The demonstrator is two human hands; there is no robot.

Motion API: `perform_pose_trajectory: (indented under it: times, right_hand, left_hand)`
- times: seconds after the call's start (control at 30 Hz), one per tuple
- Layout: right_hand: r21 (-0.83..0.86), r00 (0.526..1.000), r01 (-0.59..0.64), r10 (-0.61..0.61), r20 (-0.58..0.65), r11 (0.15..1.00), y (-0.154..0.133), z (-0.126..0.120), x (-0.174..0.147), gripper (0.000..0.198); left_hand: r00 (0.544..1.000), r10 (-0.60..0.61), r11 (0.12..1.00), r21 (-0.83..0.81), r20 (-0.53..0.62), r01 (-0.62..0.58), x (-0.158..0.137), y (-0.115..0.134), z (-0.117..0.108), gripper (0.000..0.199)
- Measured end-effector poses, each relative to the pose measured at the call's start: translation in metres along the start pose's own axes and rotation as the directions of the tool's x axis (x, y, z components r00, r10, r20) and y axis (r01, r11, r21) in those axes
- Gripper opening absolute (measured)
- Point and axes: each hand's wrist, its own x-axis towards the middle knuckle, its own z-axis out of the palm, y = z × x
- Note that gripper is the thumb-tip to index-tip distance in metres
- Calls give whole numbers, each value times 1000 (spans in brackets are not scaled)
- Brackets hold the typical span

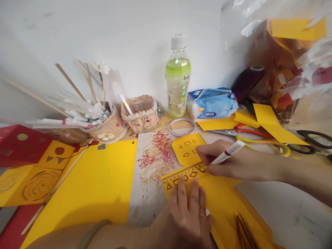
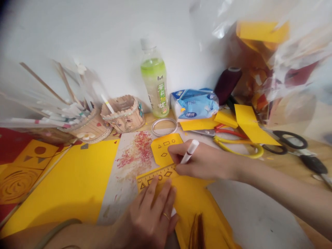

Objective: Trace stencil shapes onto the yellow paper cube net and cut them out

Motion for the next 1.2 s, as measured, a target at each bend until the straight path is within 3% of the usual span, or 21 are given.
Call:
perform_pose_trajectory:
  times: [0.1,0.27,0.43,0.73,0.97,1.1,1.2]
  right_hand:
    - [-11,1000,6,-6,4,1000,1,-2,-1,19]
    - [-38,999,-34,34,4,999,2,-8,-5,19]
    - [-120,997,-54,59,41,991,-2,-12,-5,16]
    - [-264,1000,16,-15,4,964,-13,-8,4,16]
    - [-284,999,19,-26,-19,959,-15,-4,5,17]
    - [-277,996,87,-92,-6,957,-23,2,7,16]
    - [-263,987,105,-132,-88,959,-24,-1,5,18]
  left_hand:
    - [1000,-3,1000,-1,-12,3,-1,1,1,30]
    - [995,41,999,28,88,-43,-2,-1,-3,31]
    - [998,44,999,5,41,-44,0,-2,-3,32]
    - [998,53,999,6,43,-53,3,-4,-3,32]
    - [997,59,998,0,45,-59,2,-4,-4,31]
    - [998,54,999,5,17,-54,-1,-3,-1,32]
    - [998,65,998,12,16,-65,-3,-3,1,32]
